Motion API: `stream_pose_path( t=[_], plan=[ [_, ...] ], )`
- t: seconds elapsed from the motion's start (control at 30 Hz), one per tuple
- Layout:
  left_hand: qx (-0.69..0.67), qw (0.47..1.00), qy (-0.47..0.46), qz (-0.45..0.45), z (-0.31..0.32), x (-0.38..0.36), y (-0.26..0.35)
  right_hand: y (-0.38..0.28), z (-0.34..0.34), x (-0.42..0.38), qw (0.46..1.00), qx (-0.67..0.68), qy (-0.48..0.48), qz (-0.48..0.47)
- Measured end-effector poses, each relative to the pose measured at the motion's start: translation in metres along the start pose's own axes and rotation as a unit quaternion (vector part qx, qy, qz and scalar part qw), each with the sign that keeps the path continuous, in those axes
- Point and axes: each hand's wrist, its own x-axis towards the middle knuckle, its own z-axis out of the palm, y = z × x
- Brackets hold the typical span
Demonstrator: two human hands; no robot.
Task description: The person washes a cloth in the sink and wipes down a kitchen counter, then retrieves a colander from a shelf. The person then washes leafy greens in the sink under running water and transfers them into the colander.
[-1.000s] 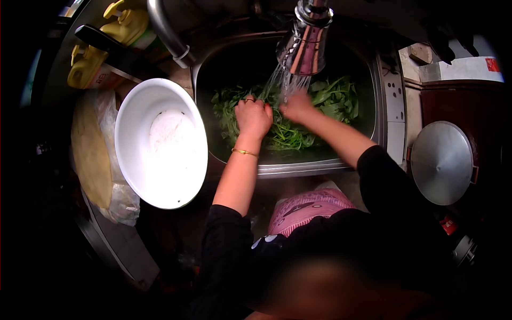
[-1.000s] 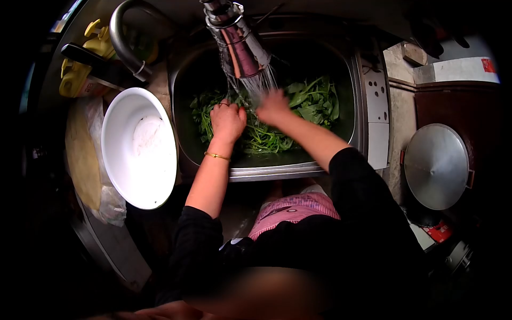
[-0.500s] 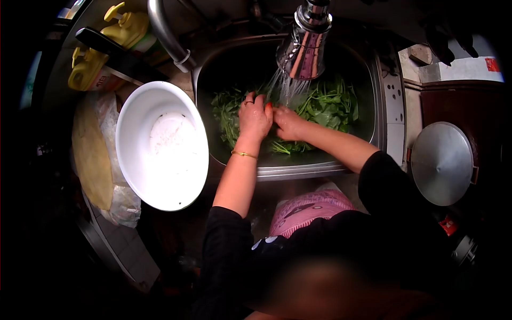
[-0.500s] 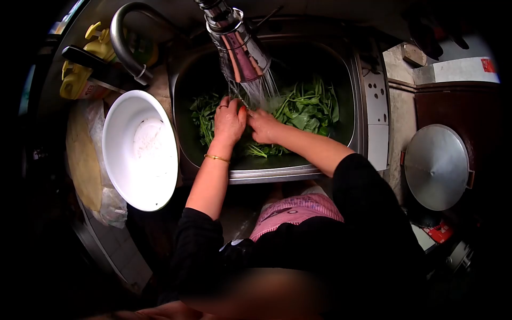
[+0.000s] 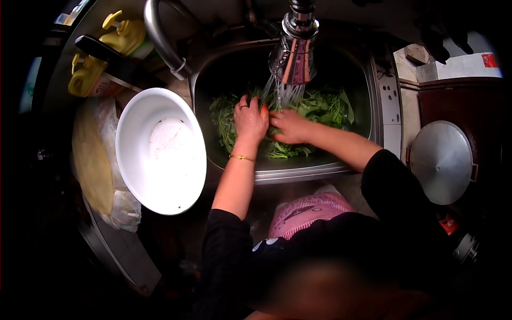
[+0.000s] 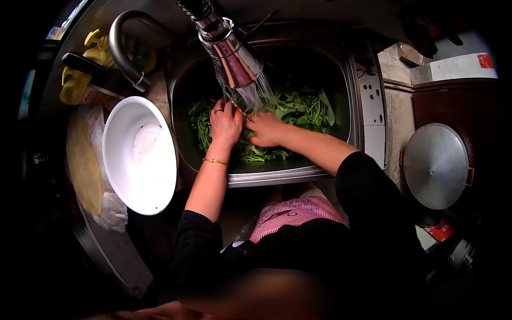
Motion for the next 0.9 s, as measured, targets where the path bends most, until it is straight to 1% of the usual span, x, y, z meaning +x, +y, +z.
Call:
stream_pose_path(
  t=[0.03,0.07,0.1,0.17,0.23,0.27,0.3,0.37,0.43,0.47,0.5,0.53,0.6,0.63,0.67,0.7,0.77,0.83,0.87,0.9],
  plan=[
    [0.002,1.0,-0.004,-0.001,0.0,0.0,0.0,0.005,-0.021,-0.015,0.996,-0.076,0.043,0.026],
    [-0.005,1.0,-0.009,-0.003,-0.001,-0.001,0.0,0.027,-0.034,-0.018,0.992,-0.078,0.011,0.101],
    [-0.012,1.0,-0.012,-0.006,-0.002,-0.001,0.002,0.053,-0.028,-0.017,0.973,-0.093,0.023,0.208],
    [-0.019,1.0,-0.009,-0.003,-0.005,0.001,0.004,0.058,-0.016,-0.003,0.944,-0.087,0.074,0.309],
    [-0.023,1.0,-0.002,0.006,-0.008,0.002,0.007,0.029,0.0,0.024,0.952,-0.007,-0.015,0.306],
    [-0.026,1.0,0.004,0.007,-0.005,0.002,0.004,-0.01,-0.011,0.01,0.975,-0.013,0.076,0.21],
    [-0.027,1.0,0.005,0.007,-0.004,0.001,0.002,0.005,0.045,0.027,0.975,-0.087,0.184,0.093],
    [-0.029,1.0,0.009,0.008,-0.002,0.001,0.001,0.007,0.045,0.015,0.996,-0.004,0.073,-0.046],
    [-0.029,1.0,-0.001,0.006,-0.003,0.0,0.003,0.019,-0.017,-0.008,0.996,-0.077,-0.006,0.043],
    [-0.03,1.0,-0.005,0.005,-0.003,0.0,0.004,0.034,-0.029,-0.01,0.986,-0.074,-0.006,0.151],
    [-0.031,0.999,-0.008,0.003,-0.003,0.0,0.004,0.049,-0.02,-0.008,0.971,-0.093,0.084,0.205],
    [-0.028,1.0,-0.003,0.008,-0.004,0.002,0.004,0.046,-0.015,0.005,0.971,-0.091,0.006,0.219],
    [-0.022,1.0,0.004,0.019,-0.006,0.002,0.007,0.028,0.011,0.03,0.985,-0.003,0.008,0.171],
    [-0.022,1.0,0.008,0.02,-0.006,0.003,0.007,0.017,0.03,0.037,0.987,0.08,0.091,0.104],
    [-0.02,1.0,0.01,0.021,-0.006,0.002,0.007,-0.002,0.033,0.03,0.965,0.193,0.177,-0.006],
    [-0.019,1.0,0.011,0.023,-0.006,0.001,0.006,-0.022,0.009,0.006,0.981,0.119,0.149,-0.032],
    [-0.025,0.999,0.013,0.023,-0.004,0.0,0.003,-0.008,-0.002,-0.003,0.947,0.232,0.204,-0.084],
    [-0.031,0.999,0.017,0.026,-0.004,0.001,0.004,0.032,-0.017,-0.023,0.961,0.141,0.235,0.043],
    [-0.032,0.999,0.019,0.028,-0.005,0.002,0.005,0.046,-0.026,-0.035,0.953,0.072,0.262,0.135],
    [-0.033,0.999,0.02,0.028,-0.006,0.002,0.005,0.056,-0.032,-0.045,0.932,0.003,0.286,0.225]
  ],
)
